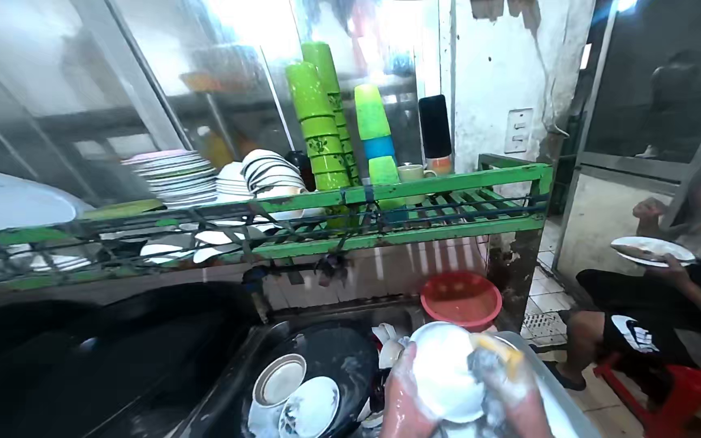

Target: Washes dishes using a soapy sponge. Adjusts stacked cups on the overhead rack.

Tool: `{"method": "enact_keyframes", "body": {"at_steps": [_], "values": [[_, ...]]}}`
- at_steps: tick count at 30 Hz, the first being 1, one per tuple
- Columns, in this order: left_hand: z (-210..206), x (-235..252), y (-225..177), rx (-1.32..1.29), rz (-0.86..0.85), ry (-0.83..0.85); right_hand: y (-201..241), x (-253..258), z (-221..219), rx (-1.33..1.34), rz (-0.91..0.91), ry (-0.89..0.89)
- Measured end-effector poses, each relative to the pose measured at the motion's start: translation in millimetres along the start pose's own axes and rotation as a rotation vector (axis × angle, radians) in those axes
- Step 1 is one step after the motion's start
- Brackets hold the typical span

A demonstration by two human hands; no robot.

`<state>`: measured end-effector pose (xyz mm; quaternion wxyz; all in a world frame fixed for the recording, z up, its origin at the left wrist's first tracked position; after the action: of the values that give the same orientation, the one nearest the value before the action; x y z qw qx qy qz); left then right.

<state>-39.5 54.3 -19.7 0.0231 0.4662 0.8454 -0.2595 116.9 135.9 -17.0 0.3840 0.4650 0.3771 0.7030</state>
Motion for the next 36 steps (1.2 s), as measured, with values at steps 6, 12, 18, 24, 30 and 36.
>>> {"method": "enact_keyframes", "body": {"at_steps": [6,12,18,24,30,36], "values": [[-6.6,-27.1,10.9,0.789,-0.064,0.214,12.1,32.1,4.3,-0.380,-0.143,0.329],[-21.1,-40.9,2.6,0.858,-0.108,0.291,4.3,41.9,3.1,-0.040,-0.258,0.349],[5.4,-1.8,1.0,0.643,-0.191,0.185,34.2,46.3,30.0,0.037,-0.112,-0.058],[14.1,9.0,15.5,0.348,0.193,-0.103,25.8,37.9,7.2,-0.292,-0.135,0.259],[-16.0,9.2,22.8,0.882,-0.259,0.313,-8.2,4.2,-37.8,-0.246,-0.372,0.352],[-21.3,31.2,-8.1,0.981,0.082,0.254,12.6,-3.9,-26.1,-0.900,0.460,0.597]]}}
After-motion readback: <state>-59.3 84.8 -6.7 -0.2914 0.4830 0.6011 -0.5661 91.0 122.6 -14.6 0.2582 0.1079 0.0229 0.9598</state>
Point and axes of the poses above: each hand's wrist, its own x-axis towards the middle knuckle, its own z-axis out of the back of the hand, y = z × x, the point moved 7 cm from there along x, towards the middle knuckle, and after that the axes turned 13 degrees about -x, right-handed, at the moved point
